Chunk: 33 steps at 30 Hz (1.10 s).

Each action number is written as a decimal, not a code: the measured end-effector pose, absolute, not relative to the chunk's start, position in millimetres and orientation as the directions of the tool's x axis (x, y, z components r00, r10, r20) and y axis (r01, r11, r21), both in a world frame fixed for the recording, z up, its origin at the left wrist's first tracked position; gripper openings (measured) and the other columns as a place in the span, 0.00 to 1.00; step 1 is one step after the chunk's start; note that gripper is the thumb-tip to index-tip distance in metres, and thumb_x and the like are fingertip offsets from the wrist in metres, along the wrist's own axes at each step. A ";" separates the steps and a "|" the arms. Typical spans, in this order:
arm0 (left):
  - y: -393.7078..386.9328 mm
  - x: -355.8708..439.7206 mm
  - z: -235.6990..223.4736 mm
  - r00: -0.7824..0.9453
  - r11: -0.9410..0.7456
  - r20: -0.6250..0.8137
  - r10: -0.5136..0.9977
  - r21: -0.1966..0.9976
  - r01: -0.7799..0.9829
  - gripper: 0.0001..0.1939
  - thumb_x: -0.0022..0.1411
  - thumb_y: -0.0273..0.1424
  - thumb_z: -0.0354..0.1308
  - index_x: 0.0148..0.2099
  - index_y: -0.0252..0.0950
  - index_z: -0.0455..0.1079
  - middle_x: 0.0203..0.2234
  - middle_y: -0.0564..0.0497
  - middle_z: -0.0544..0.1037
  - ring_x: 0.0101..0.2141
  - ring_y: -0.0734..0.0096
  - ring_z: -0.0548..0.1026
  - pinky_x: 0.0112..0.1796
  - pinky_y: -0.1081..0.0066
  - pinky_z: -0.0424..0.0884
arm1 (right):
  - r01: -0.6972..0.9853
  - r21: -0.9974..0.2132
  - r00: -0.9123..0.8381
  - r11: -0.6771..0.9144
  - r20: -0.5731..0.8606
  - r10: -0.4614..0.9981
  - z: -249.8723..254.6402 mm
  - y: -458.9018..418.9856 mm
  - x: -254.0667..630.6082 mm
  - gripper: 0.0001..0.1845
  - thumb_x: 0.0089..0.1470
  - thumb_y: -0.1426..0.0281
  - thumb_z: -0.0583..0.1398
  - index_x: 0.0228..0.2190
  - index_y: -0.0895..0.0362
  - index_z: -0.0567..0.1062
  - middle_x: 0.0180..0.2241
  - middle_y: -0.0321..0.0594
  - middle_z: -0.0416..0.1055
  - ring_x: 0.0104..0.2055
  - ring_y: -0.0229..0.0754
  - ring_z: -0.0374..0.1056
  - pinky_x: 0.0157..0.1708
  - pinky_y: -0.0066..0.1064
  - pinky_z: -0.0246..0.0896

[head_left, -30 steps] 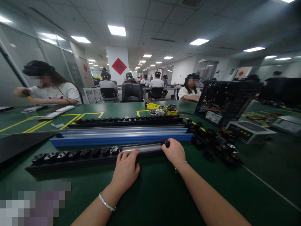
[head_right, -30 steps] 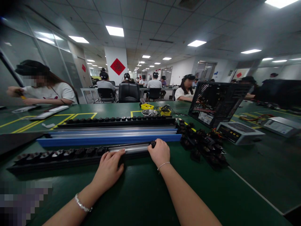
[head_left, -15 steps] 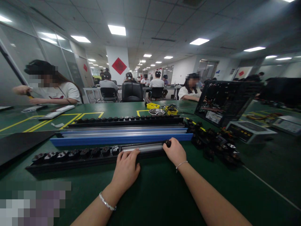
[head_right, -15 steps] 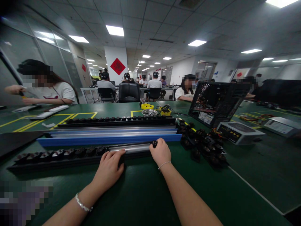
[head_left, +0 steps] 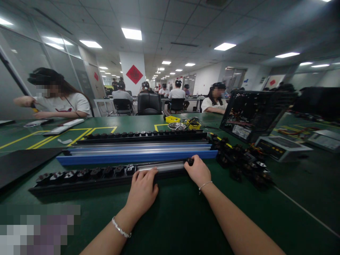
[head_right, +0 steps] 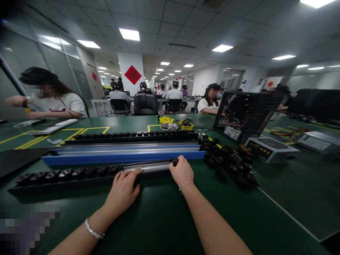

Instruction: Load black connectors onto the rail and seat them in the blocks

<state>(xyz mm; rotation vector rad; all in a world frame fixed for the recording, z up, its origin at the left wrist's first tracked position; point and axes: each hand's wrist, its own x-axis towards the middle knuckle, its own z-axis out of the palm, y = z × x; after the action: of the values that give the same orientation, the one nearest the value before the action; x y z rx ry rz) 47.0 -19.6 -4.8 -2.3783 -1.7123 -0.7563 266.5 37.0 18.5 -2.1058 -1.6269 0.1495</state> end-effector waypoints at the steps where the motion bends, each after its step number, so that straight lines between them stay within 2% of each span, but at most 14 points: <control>1: -19.6 47.1 -4.7 0.236 -0.354 0.455 0.858 0.194 0.915 0.23 0.55 0.27 0.50 0.55 0.40 0.61 0.50 0.48 0.72 0.50 0.61 0.65 0.54 0.53 0.53 | 0.884 -0.427 0.295 -0.191 0.193 0.936 18.7 37.2 266.8 0.14 0.51 0.61 0.52 0.37 0.55 0.66 0.36 0.42 0.70 0.37 0.43 0.68 0.29 0.30 0.54; 33: -19.5 46.5 -5.3 0.247 -0.364 0.452 0.857 0.192 0.911 0.23 0.56 0.27 0.49 0.55 0.39 0.61 0.50 0.50 0.71 0.50 0.60 0.65 0.54 0.52 0.52 | 0.870 -0.431 0.331 -0.238 0.154 0.931 20.1 39.1 272.6 0.17 0.52 0.63 0.50 0.43 0.56 0.62 0.37 0.45 0.72 0.36 0.46 0.69 0.29 0.31 0.55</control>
<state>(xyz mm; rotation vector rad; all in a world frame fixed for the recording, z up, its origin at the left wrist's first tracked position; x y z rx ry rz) 46.5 -19.5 -5.3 -2.3924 -1.7041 -0.7528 272.6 39.1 20.1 -2.1615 -1.5843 0.1858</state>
